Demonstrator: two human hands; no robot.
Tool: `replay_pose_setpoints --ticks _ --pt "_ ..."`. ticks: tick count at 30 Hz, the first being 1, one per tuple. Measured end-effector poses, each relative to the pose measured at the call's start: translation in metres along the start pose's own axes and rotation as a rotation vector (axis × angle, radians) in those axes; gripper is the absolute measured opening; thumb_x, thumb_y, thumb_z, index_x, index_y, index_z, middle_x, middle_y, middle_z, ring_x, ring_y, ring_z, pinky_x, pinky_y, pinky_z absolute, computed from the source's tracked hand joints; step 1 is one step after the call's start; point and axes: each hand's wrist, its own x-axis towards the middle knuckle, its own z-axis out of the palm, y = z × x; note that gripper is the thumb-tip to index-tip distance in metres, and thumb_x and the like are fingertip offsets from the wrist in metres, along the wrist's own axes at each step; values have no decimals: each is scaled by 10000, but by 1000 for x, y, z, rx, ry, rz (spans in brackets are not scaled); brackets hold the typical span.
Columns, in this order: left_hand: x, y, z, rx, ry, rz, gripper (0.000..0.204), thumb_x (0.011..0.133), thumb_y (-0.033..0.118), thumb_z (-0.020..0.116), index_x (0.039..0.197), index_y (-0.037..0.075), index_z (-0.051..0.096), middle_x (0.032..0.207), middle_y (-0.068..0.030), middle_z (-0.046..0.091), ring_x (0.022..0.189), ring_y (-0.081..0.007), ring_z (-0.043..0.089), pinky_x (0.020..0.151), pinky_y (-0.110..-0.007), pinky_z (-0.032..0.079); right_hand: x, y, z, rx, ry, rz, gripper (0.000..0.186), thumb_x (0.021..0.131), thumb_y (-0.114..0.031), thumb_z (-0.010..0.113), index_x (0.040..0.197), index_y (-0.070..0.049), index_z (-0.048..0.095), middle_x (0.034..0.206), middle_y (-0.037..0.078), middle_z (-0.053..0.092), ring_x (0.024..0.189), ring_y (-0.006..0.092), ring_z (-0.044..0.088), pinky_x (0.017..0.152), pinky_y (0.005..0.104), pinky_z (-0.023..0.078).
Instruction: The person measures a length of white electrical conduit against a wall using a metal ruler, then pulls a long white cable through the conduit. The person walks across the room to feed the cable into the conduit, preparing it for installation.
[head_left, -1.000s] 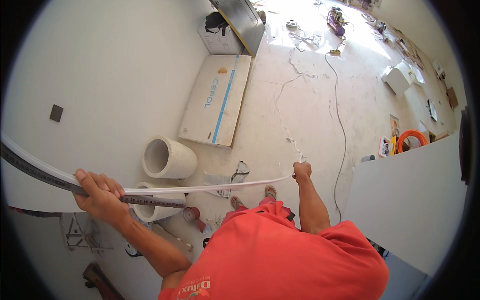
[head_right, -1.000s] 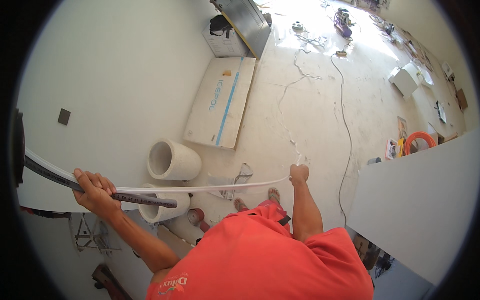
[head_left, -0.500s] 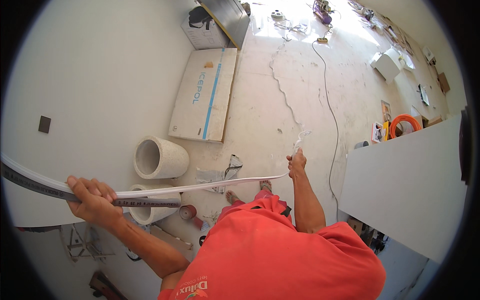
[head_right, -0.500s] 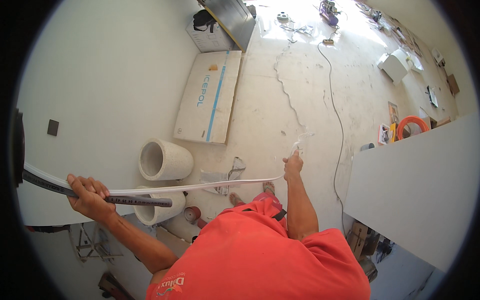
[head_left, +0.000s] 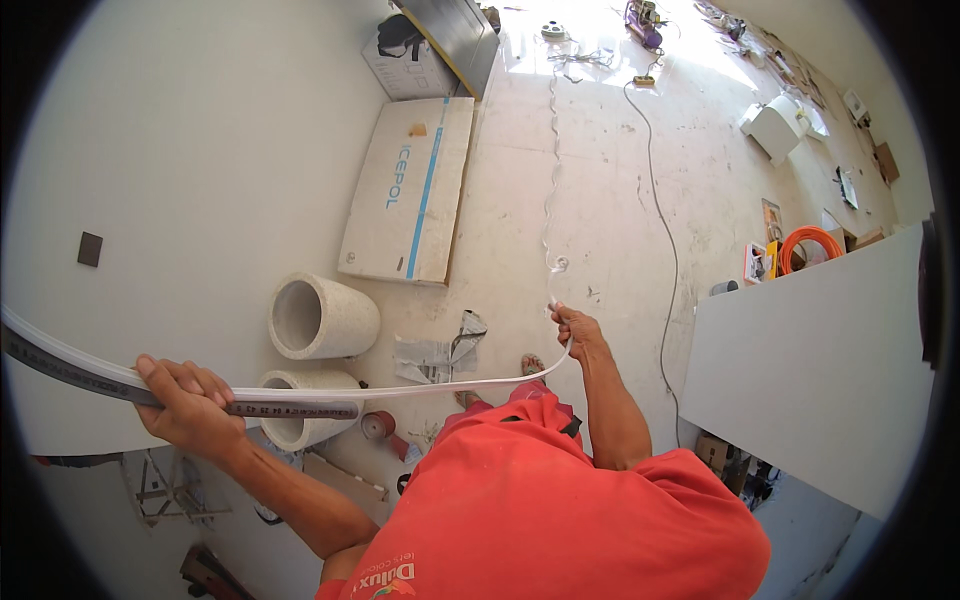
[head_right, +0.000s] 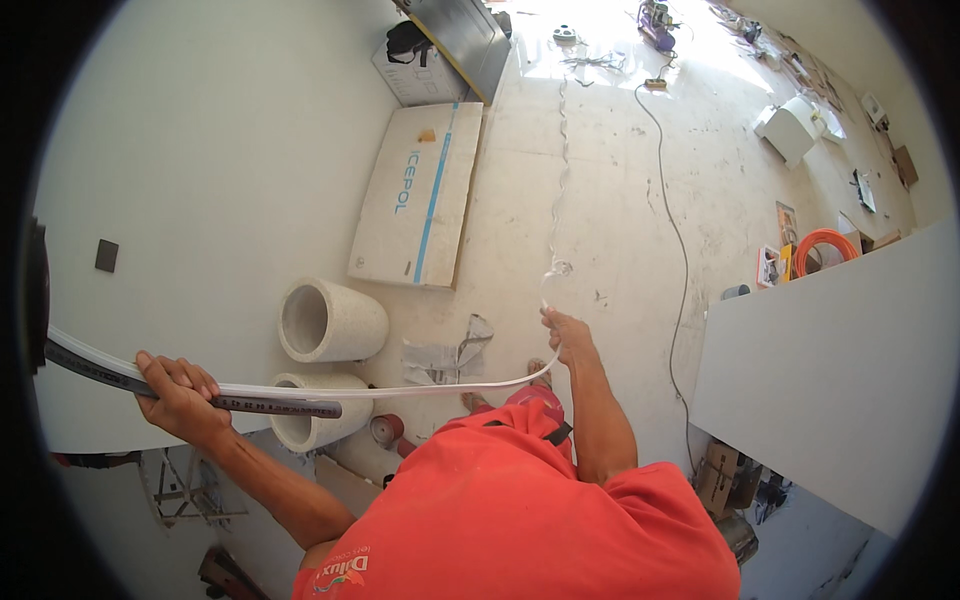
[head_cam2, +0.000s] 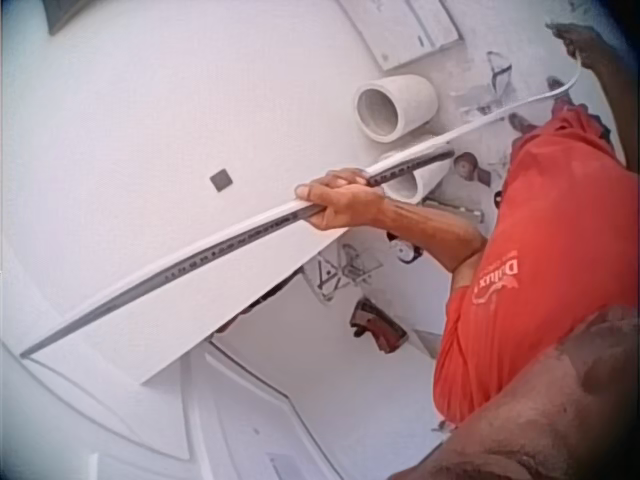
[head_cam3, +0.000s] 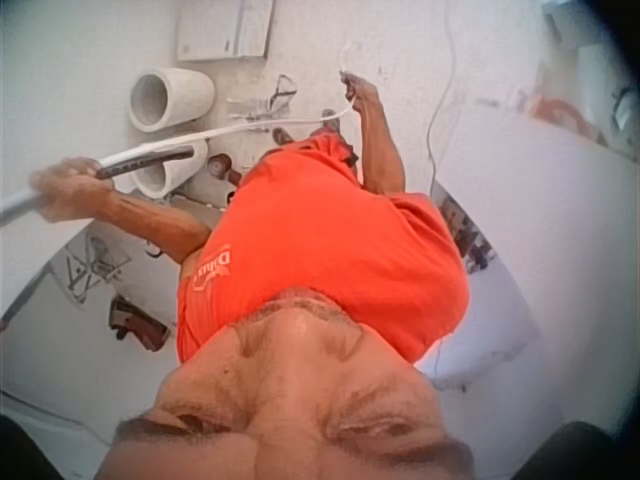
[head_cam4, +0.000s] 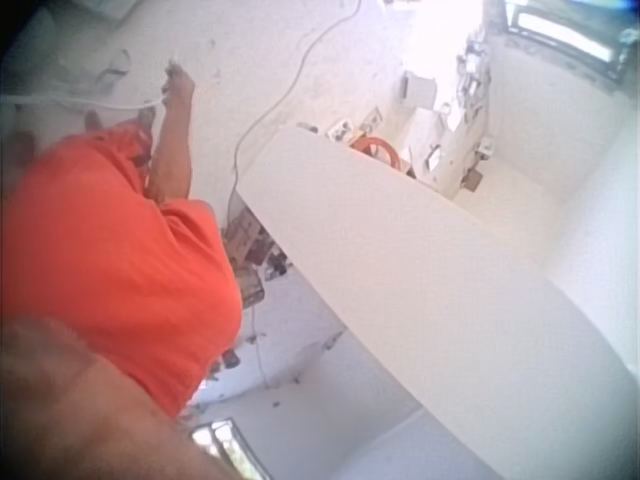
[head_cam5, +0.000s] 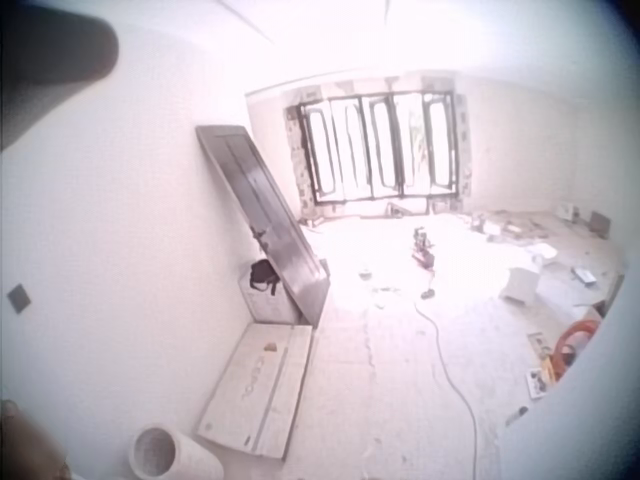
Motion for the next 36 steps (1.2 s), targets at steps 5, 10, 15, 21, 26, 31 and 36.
replay_pose_setpoints --ticks 5,10,15,21,26,31,36 --pt "-2 2 1 -4 25 -28 447 1086 283 545 698 131 385 523 30 348 354 -66 337 319 -258 305 23 56 -2 -100 175 272 117 972 -40 651 1006 70 630 823 140 629 408 85 393 379 236 334" --pt "-6 0 2 -42 20 -69 444 1081 279 549 697 125 387 516 30 348 345 -66 331 310 -258 300 -12 64 0 168 647 212 150 958 7 508 1044 76 610 830 176 657 443 138 471 379 284 380" --pt "-5 -9 -3 -87 -31 -63 444 1084 276 543 695 127 387 504 32 345 335 -64 329 300 -253 289 3 50 -33 94 570 160 184 1003 -122 489 1031 2 623 800 90 657 480 92 445 375 223 369" --pt "-1 -5 -5 -71 -5 -29 458 1088 268 540 683 137 374 499 41 325 336 -57 312 298 -251 278 19 43 -41 185 -58 272 178 1050 -211 614 1038 -34 627 783 40 647 495 34 430 380 165 384" --pt "-1 0 -5 -44 24 -16 458 1092 262 531 682 139 369 500 45 322 337 -53 307 299 -249 279 18 65 -9 143 -214 447 200 1028 -199 679 1075 -10 633 882 78 679 589 97 546 467 203 521" --pt "-4 7 -2 -14 18 -18 452 1089 269 533 687 137 372 499 42 331 334 -55 316 300 -248 285 35 110 -13 -6 -167 477 164 1017 -146 676 1097 -12 628 873 79 667 581 107 567 529 290 572" --pt "-2 11 -2 -27 -4 -44 445 1088 284 535 700 131 379 499 31 339 333 -62 326 303 -247 295 94 157 -102 -64 31 557 97 1015 -17 607 1105 -18 642 841 67 620 643 179 581 578 348 593"
